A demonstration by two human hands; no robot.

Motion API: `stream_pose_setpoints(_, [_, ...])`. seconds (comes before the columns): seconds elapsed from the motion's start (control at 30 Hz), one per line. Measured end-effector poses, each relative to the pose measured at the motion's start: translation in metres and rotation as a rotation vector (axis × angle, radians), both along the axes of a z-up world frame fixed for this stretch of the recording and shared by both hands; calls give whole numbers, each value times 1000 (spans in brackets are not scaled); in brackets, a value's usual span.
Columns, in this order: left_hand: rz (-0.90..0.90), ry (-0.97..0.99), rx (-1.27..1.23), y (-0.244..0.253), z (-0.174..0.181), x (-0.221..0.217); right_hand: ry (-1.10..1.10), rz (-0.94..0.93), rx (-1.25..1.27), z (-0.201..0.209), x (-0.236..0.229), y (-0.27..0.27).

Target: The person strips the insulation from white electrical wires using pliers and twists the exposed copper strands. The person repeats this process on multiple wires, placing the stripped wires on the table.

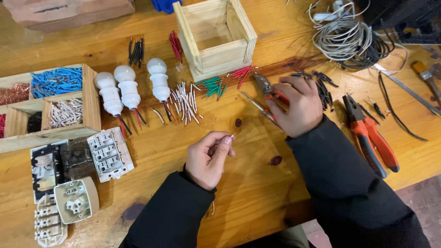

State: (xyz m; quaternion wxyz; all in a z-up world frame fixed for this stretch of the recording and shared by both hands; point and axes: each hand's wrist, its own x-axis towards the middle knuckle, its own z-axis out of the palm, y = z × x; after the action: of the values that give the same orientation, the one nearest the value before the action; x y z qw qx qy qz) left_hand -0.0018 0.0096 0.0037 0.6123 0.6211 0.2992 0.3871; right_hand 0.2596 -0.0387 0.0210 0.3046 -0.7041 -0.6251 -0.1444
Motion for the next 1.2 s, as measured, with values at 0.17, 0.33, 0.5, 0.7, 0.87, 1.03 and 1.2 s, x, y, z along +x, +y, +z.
stream_pose_setpoints(0.17, [-65,-81,-118,-3,-1,-1,256,558,104,38,-56,-3])
stream_pose_setpoints(0.33, [-145,-200,-352,-4,1,-1,325,762,166,43,-75,-3])
stream_pose_setpoints(0.5, [-182,-183,-378,-3,-8,0,249,800,302,40,-78,0])
stream_pose_setpoints(0.7, [-193,-119,-336,-3,10,-4,148,750,260,27,-73,-4])
stream_pose_setpoints(0.87, [-28,88,234,-3,30,-7,227,688,223,29,-85,-6])
stream_pose_setpoints(1.03, [342,176,1054,-1,33,0,550,648,88,17,-91,-15])
stream_pose_setpoints(1.2, [471,157,1349,6,38,3,1089,559,-90,-21,-92,-26])
